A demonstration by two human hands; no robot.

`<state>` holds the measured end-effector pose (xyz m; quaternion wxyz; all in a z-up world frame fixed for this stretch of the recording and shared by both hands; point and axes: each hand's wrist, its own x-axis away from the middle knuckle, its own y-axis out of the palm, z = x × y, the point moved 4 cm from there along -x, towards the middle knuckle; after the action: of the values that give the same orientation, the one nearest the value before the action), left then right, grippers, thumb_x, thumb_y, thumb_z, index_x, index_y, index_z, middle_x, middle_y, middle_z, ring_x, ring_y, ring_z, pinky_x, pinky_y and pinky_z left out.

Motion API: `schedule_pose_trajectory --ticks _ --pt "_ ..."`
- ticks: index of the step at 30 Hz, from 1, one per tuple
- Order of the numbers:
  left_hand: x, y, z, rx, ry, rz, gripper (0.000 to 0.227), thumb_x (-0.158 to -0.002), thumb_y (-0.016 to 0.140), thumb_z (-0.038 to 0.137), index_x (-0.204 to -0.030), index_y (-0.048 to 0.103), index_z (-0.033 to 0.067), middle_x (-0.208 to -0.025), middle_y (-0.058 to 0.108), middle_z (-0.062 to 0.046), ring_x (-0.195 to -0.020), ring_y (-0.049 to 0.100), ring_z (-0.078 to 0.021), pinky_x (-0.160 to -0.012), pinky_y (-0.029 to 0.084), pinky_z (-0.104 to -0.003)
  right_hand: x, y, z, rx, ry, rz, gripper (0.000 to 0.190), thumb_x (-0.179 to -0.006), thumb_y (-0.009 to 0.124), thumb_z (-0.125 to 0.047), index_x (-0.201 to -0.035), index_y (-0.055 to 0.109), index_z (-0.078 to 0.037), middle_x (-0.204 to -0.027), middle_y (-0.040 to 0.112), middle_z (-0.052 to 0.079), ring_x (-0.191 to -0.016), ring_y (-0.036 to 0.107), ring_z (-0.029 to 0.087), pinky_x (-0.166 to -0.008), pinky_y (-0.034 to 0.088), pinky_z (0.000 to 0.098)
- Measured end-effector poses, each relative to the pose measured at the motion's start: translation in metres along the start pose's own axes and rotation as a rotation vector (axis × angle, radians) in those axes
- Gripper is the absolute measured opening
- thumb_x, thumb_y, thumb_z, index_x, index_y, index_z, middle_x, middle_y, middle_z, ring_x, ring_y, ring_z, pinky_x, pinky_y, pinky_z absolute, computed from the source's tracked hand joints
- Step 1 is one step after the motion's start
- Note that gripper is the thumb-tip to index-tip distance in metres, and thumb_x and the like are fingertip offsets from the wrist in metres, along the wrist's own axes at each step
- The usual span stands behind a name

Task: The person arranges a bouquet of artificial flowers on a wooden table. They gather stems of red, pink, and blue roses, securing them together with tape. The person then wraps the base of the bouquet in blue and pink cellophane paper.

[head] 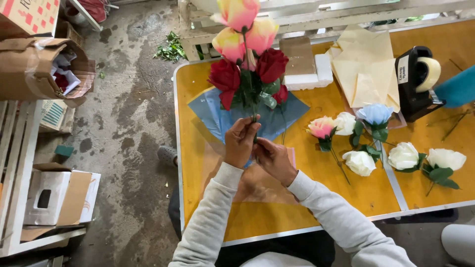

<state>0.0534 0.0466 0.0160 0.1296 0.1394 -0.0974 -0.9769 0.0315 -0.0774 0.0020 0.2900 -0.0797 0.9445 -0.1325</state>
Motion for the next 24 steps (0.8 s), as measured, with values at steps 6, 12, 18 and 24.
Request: schedule_pose_trajectory --ticks 6,12,18,24 --pt "-0.002 0.005 0.010 0.016 0.023 -0.055 0.019 -0.096 0.074 0.005 -0.114 0.076 0.0010 -0.094 0.077 -0.010 -0.093 0.069 -0.0089 -0.080 0.061 -0.029 -0.001 -0.008 -0.011 0.068 -0.059 0.026 0.017 -0.096 0.068 -0.003 -0.112 0.072 -0.003 -0.059 0.068 0.015 -0.053 0.070 0.033 -0.051 0.054 0.0381" --pt "0.005 0.013 0.012 -0.010 -0.033 -0.138 0.021 -0.098 0.069 0.010 -0.116 0.076 0.0027 -0.091 0.079 -0.009 -0.087 0.070 -0.0082 -0.074 0.061 -0.025 -0.006 -0.016 -0.008 0.069 -0.065 0.067 0.017 -0.099 0.063 -0.004 -0.114 0.072 -0.004 -0.054 0.068 0.005 -0.047 0.068 0.022 -0.051 0.055 0.0319" --pt "0.006 0.012 -0.008 -0.010 -0.035 -0.152 0.021 -0.098 0.070 0.007 -0.116 0.076 -0.0009 -0.087 0.078 -0.013 -0.082 0.073 -0.0116 -0.073 0.062 -0.028 -0.003 -0.017 -0.008 -0.004 0.007 0.086 0.013 -0.097 0.063 -0.001 -0.094 0.072 -0.009 -0.053 0.067 0.004 -0.048 0.069 0.019 -0.051 0.054 0.0288" --pt "0.008 0.014 0.000 0.142 -0.128 -0.222 0.024 -0.101 0.063 0.006 -0.123 0.072 -0.0004 -0.093 0.077 -0.010 -0.089 0.070 -0.0090 -0.082 0.060 -0.025 -0.012 -0.024 -0.019 0.076 0.029 0.099 0.004 -0.098 0.067 -0.008 -0.097 0.071 -0.006 -0.069 0.068 0.016 -0.067 0.071 0.039 -0.055 0.053 0.0415"
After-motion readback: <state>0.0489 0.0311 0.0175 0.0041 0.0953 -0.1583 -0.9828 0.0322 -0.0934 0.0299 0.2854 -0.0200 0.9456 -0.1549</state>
